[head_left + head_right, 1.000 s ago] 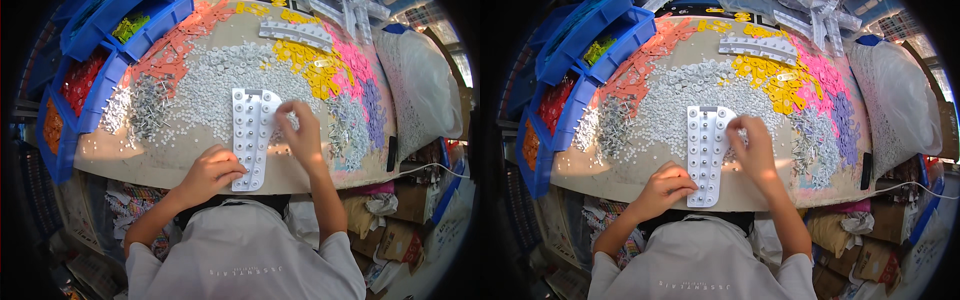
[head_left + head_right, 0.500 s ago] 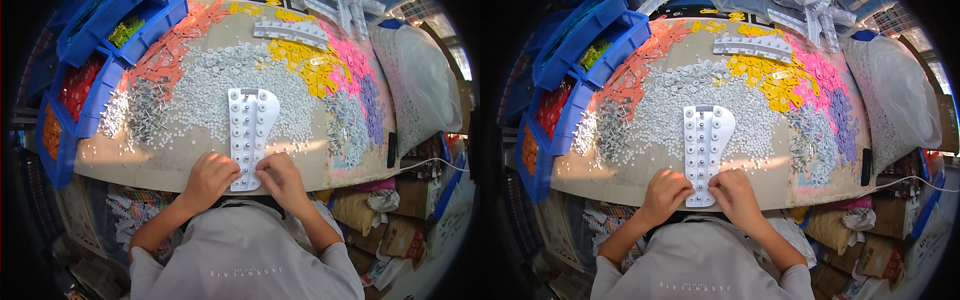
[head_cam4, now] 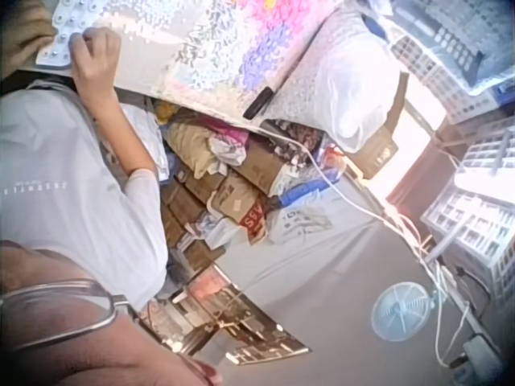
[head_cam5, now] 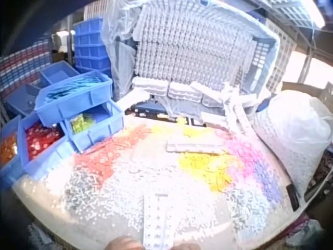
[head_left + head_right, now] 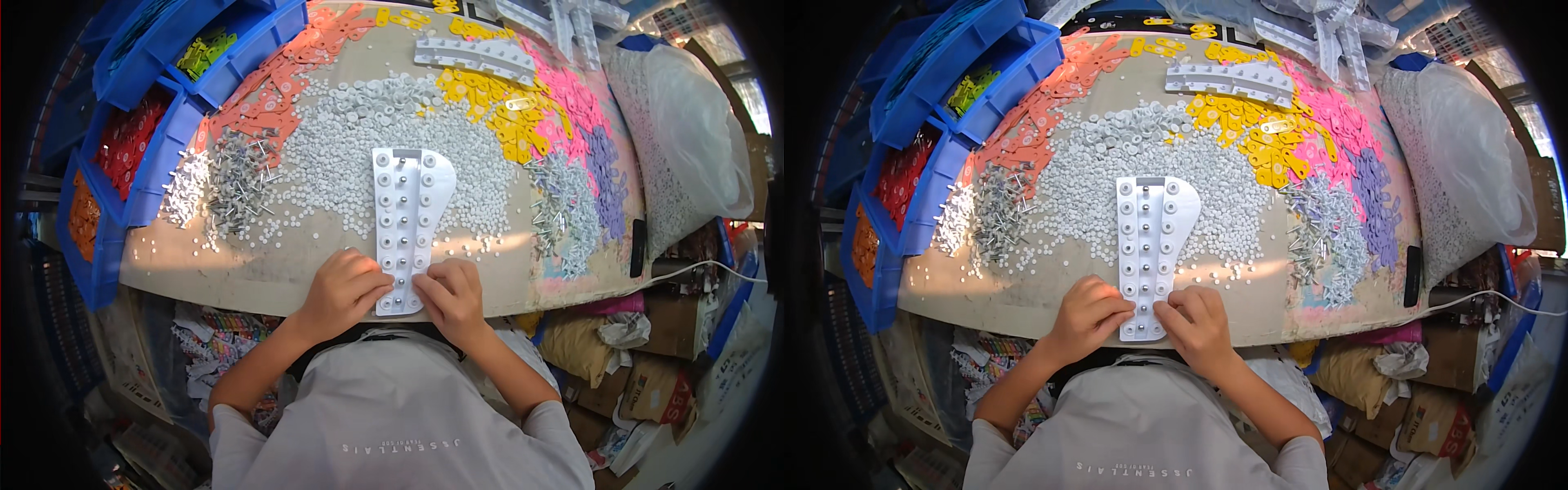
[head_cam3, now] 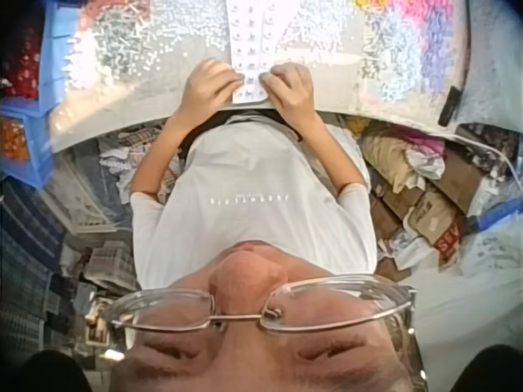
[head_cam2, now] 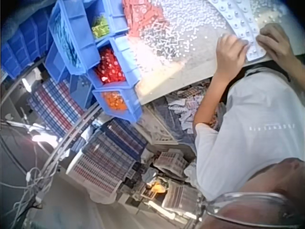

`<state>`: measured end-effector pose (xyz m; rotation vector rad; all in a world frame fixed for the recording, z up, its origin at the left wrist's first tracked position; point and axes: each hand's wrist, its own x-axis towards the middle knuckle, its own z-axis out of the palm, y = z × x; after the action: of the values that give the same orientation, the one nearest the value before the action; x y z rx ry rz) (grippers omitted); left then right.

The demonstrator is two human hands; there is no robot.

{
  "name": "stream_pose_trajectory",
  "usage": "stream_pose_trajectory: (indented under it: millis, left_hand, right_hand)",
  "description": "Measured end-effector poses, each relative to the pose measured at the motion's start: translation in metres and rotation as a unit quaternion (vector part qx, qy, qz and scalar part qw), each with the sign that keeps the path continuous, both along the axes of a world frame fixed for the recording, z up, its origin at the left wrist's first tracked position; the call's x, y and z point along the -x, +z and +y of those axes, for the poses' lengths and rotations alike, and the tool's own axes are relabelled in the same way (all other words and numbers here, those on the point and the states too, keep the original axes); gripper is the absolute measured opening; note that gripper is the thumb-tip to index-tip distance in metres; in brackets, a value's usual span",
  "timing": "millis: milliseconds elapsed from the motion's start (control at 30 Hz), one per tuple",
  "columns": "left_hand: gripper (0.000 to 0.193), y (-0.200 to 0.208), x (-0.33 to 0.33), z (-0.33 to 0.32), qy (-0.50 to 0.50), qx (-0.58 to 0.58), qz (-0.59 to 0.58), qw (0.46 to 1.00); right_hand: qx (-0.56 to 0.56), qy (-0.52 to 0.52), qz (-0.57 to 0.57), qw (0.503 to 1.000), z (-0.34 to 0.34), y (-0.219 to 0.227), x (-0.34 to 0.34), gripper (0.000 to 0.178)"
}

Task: Assemble a toy xylophone by inserting metal plates and securing them with plastic pins.

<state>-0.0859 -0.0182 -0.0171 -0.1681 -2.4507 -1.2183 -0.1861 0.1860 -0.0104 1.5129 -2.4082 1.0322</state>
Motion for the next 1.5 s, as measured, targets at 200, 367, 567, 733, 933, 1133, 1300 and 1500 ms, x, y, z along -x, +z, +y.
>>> stream_pose_trajectory:
  millis: [200, 367, 567, 733, 933, 1133, 1300, 1500]
  left_hand:
    - [0.013, 0.006, 0.001, -0.015, 0.026, -0.055, -0.025, 0.998]
    - [0.011, 0.024, 0.037, -0.066, 0.153, 0.037, -0.040, 0.987]
    - [0.014, 0.014, 0.104, -0.102, 0.151, 0.085, 0.022, 0.985]
    - [0.012, 0.004, 0.148, -0.103, 0.122, 0.041, -0.069, 0.989]
    - [0.014, -0.012, 0.178, -0.102, 0.142, 0.110, -0.060, 0.982]
    - [0.015, -0.015, 0.180, -0.096, 0.158, 0.140, -0.048, 0.976]
    - [0.016, -0.015, 0.180, -0.095, 0.160, 0.170, -0.021, 0.972]
    - [0.013, 0.015, 0.141, -0.087, 0.167, 0.068, -0.055, 0.982]
  right_hand:
    - [0.022, 0.046, -0.059, 0.997, -0.004, 0.014, 0.025, 0.025]
    - [0.059, -0.052, -0.084, 0.993, -0.049, 0.033, 0.094, 0.014]
    - [0.041, -0.096, 0.026, 0.994, -0.114, -0.006, 0.198, 0.008]
    - [-0.026, -0.129, 0.036, 0.991, -0.132, -0.020, 0.217, 0.007]
    - [-0.047, -0.151, 0.056, 0.986, -0.133, -0.029, 0.217, 0.009]
    - [-0.023, -0.153, 0.054, 0.986, -0.129, -0.028, 0.213, 0.012]
    - [-0.036, -0.144, 0.045, 0.988, -0.128, -0.025, 0.215, 0.014]
    - [0.072, -0.122, -0.096, 0.985, -0.092, 0.029, 0.144, 0.010]
